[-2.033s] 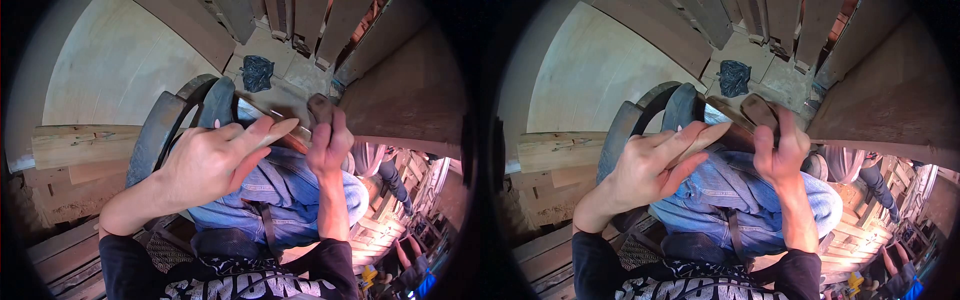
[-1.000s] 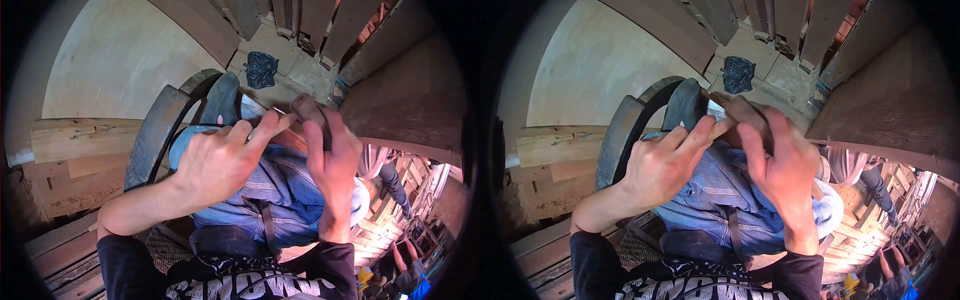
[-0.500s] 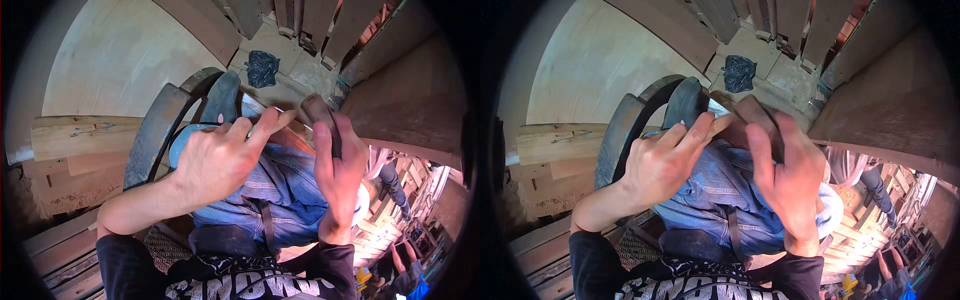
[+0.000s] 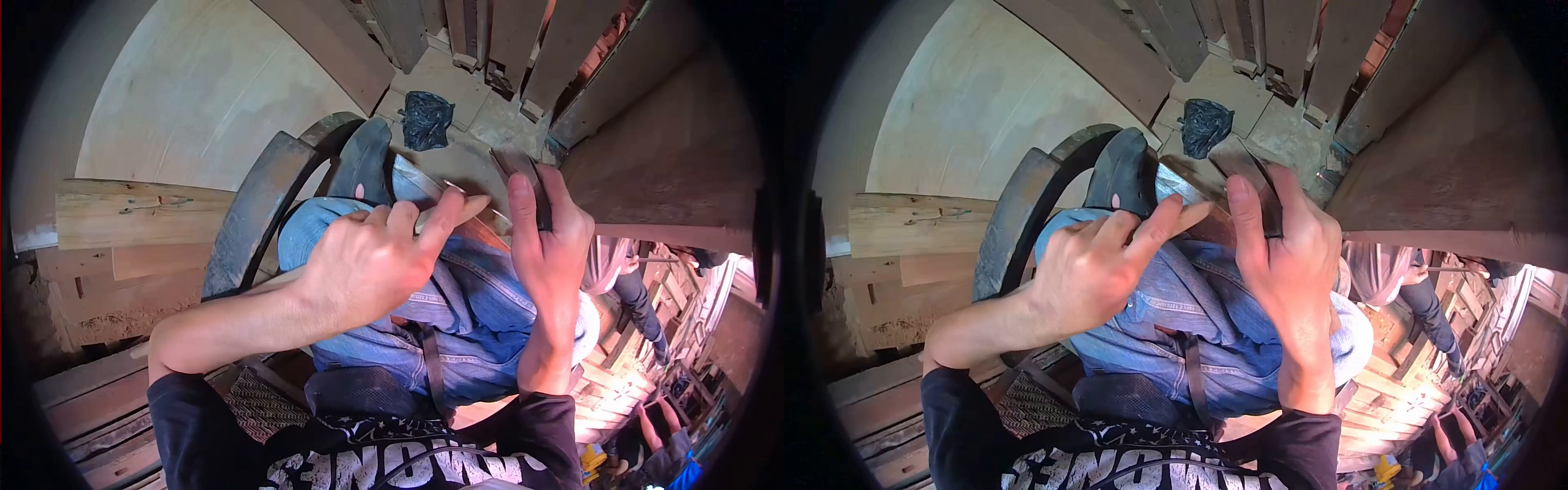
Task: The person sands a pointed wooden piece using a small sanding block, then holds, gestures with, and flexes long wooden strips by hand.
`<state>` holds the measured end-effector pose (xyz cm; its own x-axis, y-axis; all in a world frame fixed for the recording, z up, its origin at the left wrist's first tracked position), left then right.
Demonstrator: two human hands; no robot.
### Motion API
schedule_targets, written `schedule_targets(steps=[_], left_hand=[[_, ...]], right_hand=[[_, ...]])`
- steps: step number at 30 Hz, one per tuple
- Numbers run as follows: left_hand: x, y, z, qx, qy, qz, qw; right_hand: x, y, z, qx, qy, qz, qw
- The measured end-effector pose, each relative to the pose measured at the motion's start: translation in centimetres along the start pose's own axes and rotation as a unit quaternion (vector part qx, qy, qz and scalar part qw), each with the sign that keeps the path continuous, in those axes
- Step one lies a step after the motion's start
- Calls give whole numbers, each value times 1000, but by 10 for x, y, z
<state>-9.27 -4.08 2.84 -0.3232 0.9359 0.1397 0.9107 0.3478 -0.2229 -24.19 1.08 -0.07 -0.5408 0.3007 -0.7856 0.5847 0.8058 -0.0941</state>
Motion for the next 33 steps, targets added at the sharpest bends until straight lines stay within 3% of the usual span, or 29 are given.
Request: schedule_targets(steps=[3, 7, 10, 13, 17, 19, 22, 25, 26, 30, 33], left_hand=[[-2, -3, -13, 24, -23, 22, 999], [-12, -8, -8, -9, 49, -5, 999], [-38, -5, 12, -33, 144, -114, 982], [-45, -3, 18, -47, 178, -139, 973], [-45, -10, 15, -10, 241, -101, 965], [-58, -2, 42, -149, 300, -189, 923], [-61, -1, 44, -153, 335, -208, 906], [-68, -6, 30, -96, 271, -203, 936], [-65, -13, 20, -78, 244, -160, 953], [-73, -8, 27, -96, 268, -199, 938], [-56, -10, 26, -102, 272, -128, 948]], right_hand=[[-5, 1, -6, 6, -12, -7, 1000], [-6, 3, -7, 14, -41, -52, 998], [-8, 4, -7, 11, -31, -69, 997], [-6, 4, -5, 19, -48, -59, 997], [-3, 2, -3, 21, -40, -38, 998], [-4, 2, -1, 15, -30, -35, 999], [0, 1, 3, -2, -11, -36, 999], [0, 1, 6, 1, -13, -60, 998], [0, 0, 8, -6, -10, -58, 998], [4, 1, 15, -25, 4, -51, 998], [6, 1, 19, -22, 5, -65, 998]])
Point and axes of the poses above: each hand's wrist, its own y-axis away from the middle knuckle, its own z-axis out of the palm, x = y × z, the point moved 9 cm from there along -y, towards the middle knuckle, and after that the axes turned 3 degrees about z, right-handed, at the moved point
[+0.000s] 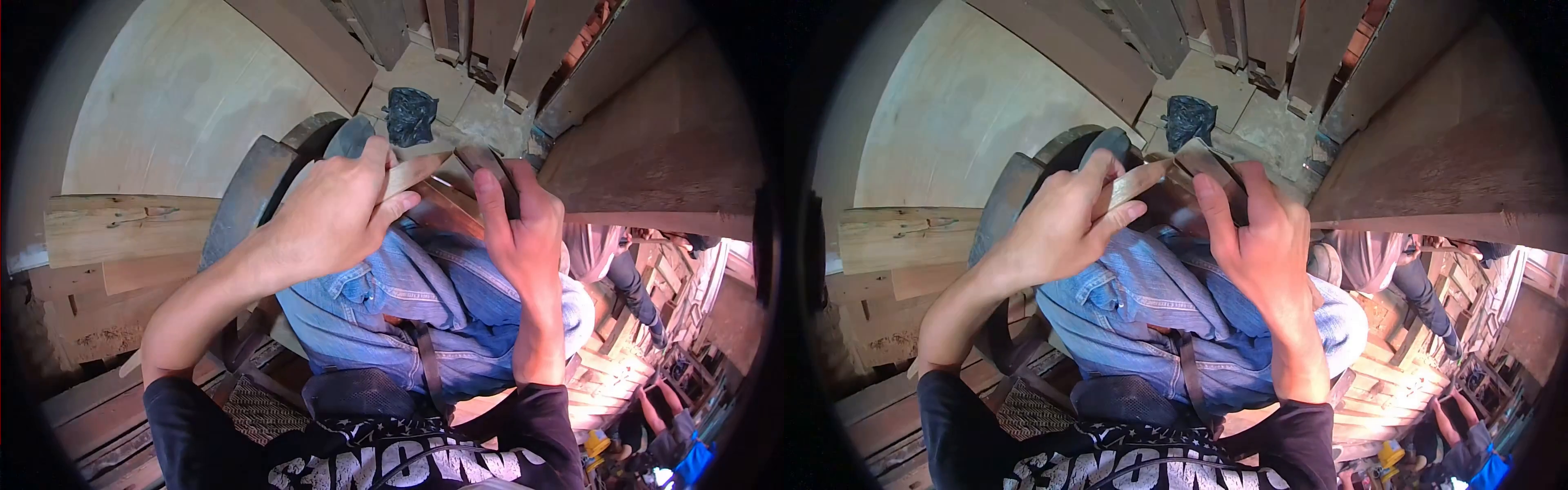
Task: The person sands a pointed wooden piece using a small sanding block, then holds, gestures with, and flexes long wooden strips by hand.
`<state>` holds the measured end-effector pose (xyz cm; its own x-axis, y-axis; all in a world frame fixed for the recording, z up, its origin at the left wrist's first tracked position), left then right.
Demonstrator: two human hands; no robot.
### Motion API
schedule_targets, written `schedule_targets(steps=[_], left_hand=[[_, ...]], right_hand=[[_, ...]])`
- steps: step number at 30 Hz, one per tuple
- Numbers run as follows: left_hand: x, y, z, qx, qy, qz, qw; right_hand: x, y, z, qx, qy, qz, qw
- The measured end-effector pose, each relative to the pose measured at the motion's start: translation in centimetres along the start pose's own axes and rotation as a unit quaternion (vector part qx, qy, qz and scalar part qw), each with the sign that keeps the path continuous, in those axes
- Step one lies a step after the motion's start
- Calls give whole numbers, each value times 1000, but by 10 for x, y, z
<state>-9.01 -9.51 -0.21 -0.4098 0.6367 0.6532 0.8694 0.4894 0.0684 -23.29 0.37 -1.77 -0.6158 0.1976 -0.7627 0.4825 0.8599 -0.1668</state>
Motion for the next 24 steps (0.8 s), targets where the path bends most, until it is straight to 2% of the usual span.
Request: schedule_targets(steps=[1, 4, 6, 8, 12, 13, 17, 19, 24], left_hand=[[11, -1, -3, -2, -16, 46, 999], [16, -2, -8, -23, 8, 59, 998], [15, 0, -7, -31, -20, 45, 998], [9, -1, 3, -50, -16, 28, 998], [20, 2, 10, -78, -53, 74, 993], [17, 1, 8, -87, -20, 41, 995], [17, 1, 10, -72, -17, 43, 996], [18, 1, 12, -71, -57, 65, 994], [19, 0, 7, -75, -21, 39, 996]], right_hand=[[2, 0, 1, -4, 2, 3, 1000], [-1, 0, -1, 18, -18, -9, 1000], [-3, 1, -4, 17, -21, 10, 1000], [-9, 3, -4, 27, -33, -13, 999], [-10, 5, -2, 29, -26, -16, 999], [-12, 5, 0, 28, 2, -31, 999], [-11, 4, -1, 42, 30, -27, 998], [-13, 5, -4, 57, 42, -36, 997], [-10, 4, -4, 50, 10, -21, 998]])
Point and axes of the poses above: each hand's wrist, its own y-axis away from the middle knuckle, its own z-axis out of the palm, x = y × z, the point moved 9 cm from there along -y, towards the middle knuckle, and after that the axes turned 3 degrees about z, right-handed, at the moved point
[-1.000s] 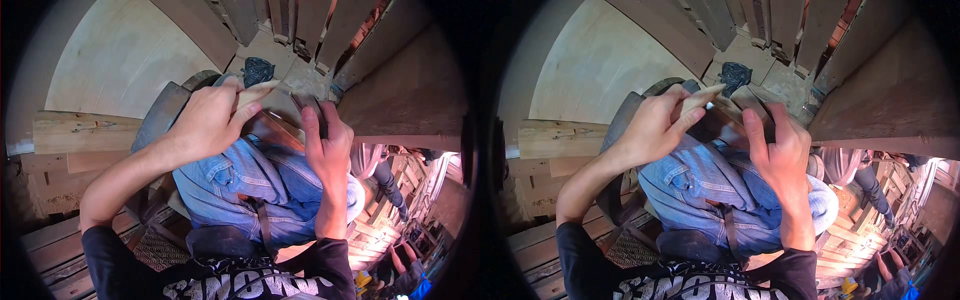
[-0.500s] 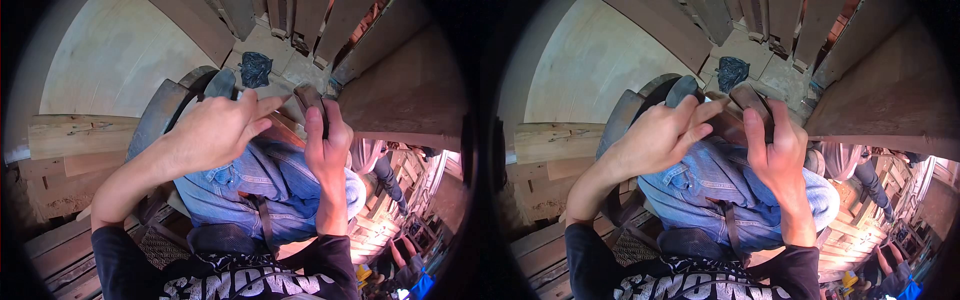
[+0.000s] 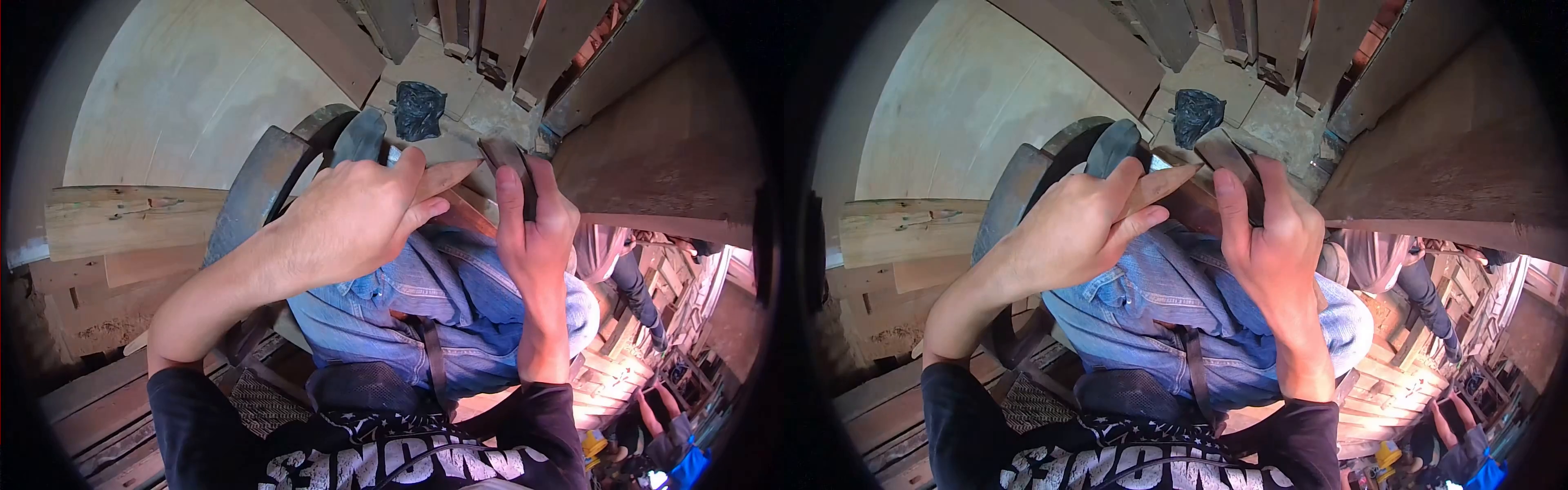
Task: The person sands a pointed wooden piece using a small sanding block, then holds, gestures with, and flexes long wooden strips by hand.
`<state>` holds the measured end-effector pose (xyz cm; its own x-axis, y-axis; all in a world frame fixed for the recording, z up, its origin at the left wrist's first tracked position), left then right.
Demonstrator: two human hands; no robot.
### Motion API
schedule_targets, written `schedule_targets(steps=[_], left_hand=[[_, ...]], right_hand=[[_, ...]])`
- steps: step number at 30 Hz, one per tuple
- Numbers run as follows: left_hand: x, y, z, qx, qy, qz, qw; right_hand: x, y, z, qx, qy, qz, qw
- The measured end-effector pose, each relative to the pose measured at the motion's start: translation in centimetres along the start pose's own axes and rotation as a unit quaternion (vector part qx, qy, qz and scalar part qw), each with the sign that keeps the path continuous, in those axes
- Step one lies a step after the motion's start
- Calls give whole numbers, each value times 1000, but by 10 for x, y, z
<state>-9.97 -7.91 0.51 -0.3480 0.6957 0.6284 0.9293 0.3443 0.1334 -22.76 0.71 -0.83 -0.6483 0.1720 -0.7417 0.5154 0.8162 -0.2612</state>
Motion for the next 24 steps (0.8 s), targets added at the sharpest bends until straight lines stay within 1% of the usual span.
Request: schedule_targets(steps=[4, 6, 8, 9, 10, 11, 15, 18, 20, 21, 23, 24], left_hand=[[-2, 2, -1, 24, -6, 18, 1000], [-2, 0, -1, 19, -14, 10, 1000], [-2, 0, 1, 11, -20, 4, 1000], [-2, 1, 0, 16, -21, 8, 1000], [-2, 1, -2, 20, -23, 12, 999], [-7, 0, 2, -20, -38, -12, 999], [-10, 1, 0, 0, -18, -7, 1000], [-7, 0, 0, 6, -37, 2, 999], [-8, -1, 3, -33, -25, -18, 999], [-8, -2, 2, -34, -26, -15, 999], [-14, -1, 4, -45, 17, -52, 997], [-16, -1, 6, -44, 16, -50, 998]], right_hand=[[-6, 2, 0, -4, -5, -6, 1000], [-4, 0, 1, -1, 3, -8, 1000], [-1, -2, 1, 5, 51, -19, 998], [-2, -2, -1, 7, 52, -19, 998], [2, -2, -2, 9, 35, 2, 999], [5, -2, -4, 9, 19, 22, 1000], [-7, 0, -3, 20, -8, -12, 1000], [1, 2, 5, -2, 27, 4, 1000], [11, -2, 6, 0, 20, 14, 1000], [17, -3, 7, 3, 21, 15, 1000], [34, -2, 17, -30, 20, 39, 999], [39, -2, 20, -28, 21, 38, 999]])
Point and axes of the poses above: each hand's wrist, its own y-axis away from the middle knuckle, its own z-axis out of the palm, x = y × z, the point moved 9 cm from there along -y, towards the middle knuckle, and after that the axes turned 3 degrees about z, right-handed, at the moved point
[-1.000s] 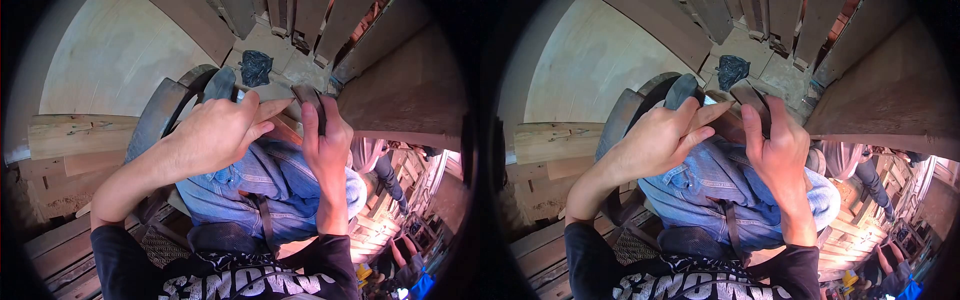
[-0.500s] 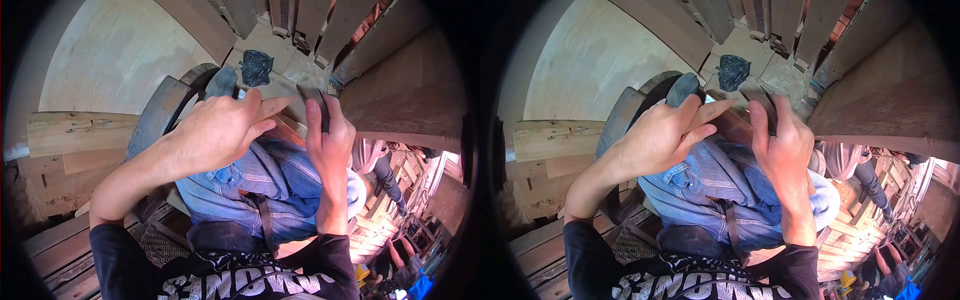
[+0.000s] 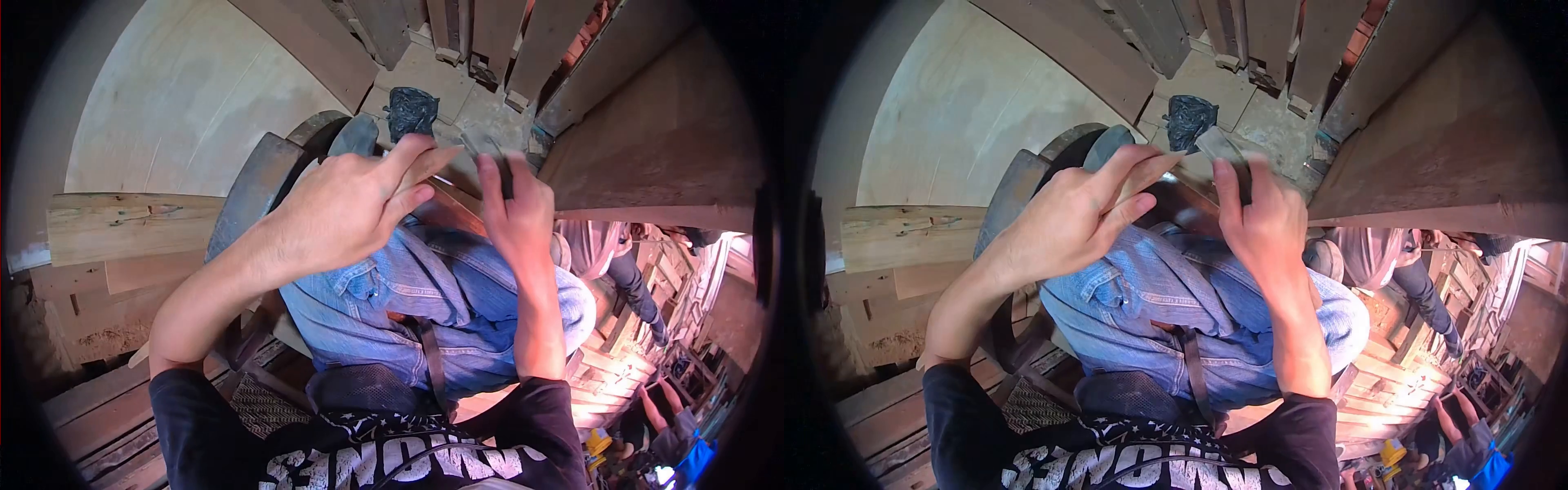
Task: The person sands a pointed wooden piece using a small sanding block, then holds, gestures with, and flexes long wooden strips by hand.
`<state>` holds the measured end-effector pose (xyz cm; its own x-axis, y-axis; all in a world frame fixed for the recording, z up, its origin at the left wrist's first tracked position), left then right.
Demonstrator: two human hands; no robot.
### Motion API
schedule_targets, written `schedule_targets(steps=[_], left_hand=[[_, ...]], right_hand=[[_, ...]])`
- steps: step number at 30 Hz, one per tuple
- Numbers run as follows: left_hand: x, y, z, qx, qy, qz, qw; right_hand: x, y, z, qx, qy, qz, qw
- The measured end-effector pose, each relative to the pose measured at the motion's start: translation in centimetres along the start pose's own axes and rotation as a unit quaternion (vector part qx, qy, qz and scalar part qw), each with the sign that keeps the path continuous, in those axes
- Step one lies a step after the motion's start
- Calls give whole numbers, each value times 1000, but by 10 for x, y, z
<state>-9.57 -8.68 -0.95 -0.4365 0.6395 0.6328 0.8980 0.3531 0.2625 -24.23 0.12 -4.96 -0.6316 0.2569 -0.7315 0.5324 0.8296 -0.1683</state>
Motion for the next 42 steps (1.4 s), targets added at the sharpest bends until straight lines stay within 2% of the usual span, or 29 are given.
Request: schedule_targets(steps=[2, 5, 8, 10, 11, 12, 14, 15, 17, 19, 21, 24, 26, 28, 30, 31, 34, 35, 39, 40, 42], left_hand=[[7, 0, -7, 82, 57, 97, 990], [5, -3, -7, 72, 91, 122, 986], [6, -3, -23, 66, 91, 128, 985], [-10, -7, -20, 15, 191, 27, 981], [-12, -9, -21, 21, 194, 42, 980], [-16, -11, -22, 28, 194, 57, 979], [-17, -11, -21, 14, 223, 51, 973], [-18, -12, -18, -6, 256, 43, 966], [-20, -16, -16, 1, 236, 77, 969], [-18, -15, -15, -16, 244, 51, 968], [-14, -16, -17, -8, 228, 68, 971], [-18, -19, -13, 0, 200, 78, 977], [-15, -18, -17, 21, 188, 89, 978], [-13, -16, -18, 10, 195, 66, 979], [-27, -14, -20, 29, 216, 1, 976], [-32, -15, -26, 76, 179, 8, 981], [-43, -18, -32, 104, 142, 5, 984], [-37, -14, -41, 144, 94, 40, 984], [-33, -17, -36, 124, 70, 32, 989], [-25, -15, -37, 138, 35, 55, 988], [-20, -14, -33, 123, 22, 50, 991]], right_hand=[[4, 0, 10, -19, 75, -16, 997], [0, 2, 22, -45, 87, -18, 995], [-5, -6, 37, -42, 68, -42, 996], [-1, -15, 55, -56, 27, -46, 997], [4, -16, 68, -99, 68, -19, 993], [7, -18, 77, -95, 69, -25, 993], [28, -11, 131, -248, 56, -4, 967], [36, -5, 149, -284, 62, 6, 957], [49, 14, 175, -342, 73, 37, 936], [56, 25, 187, -342, 62, 10, 938], [60, 27, 191, -320, 49, -30, 946], [68, 28, 195, -335, 39, -14, 941], [55, 25, 188, -318, 23, -40, 947], [45, 21, 171, -311, 123, 15, 942], [43, 20, 167, -291, 115, 14, 950], [44, 19, 165, -276, 105, 13, 955], [48, 21, 168, -252, 106, -32, 961], [51, 22, 169, -278, 87, -8, 957], [67, 20, 174, -244, 28, -8, 969], [57, 19, 166, -233, 27, -16, 972], [50, 27, 163, -293, 131, 7, 947]])
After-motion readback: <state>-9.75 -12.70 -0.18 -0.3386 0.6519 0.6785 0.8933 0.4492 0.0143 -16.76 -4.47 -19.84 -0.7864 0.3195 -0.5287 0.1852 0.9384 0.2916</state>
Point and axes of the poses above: each hand's wrist, its own y-axis away from the middle knuckle, its own z-axis out of the palm, x = y × z, the point moved 9 cm from there along -y, towards the middle knuckle, and after that the axes turned 3 degrees about z, right-handed, at the moved point
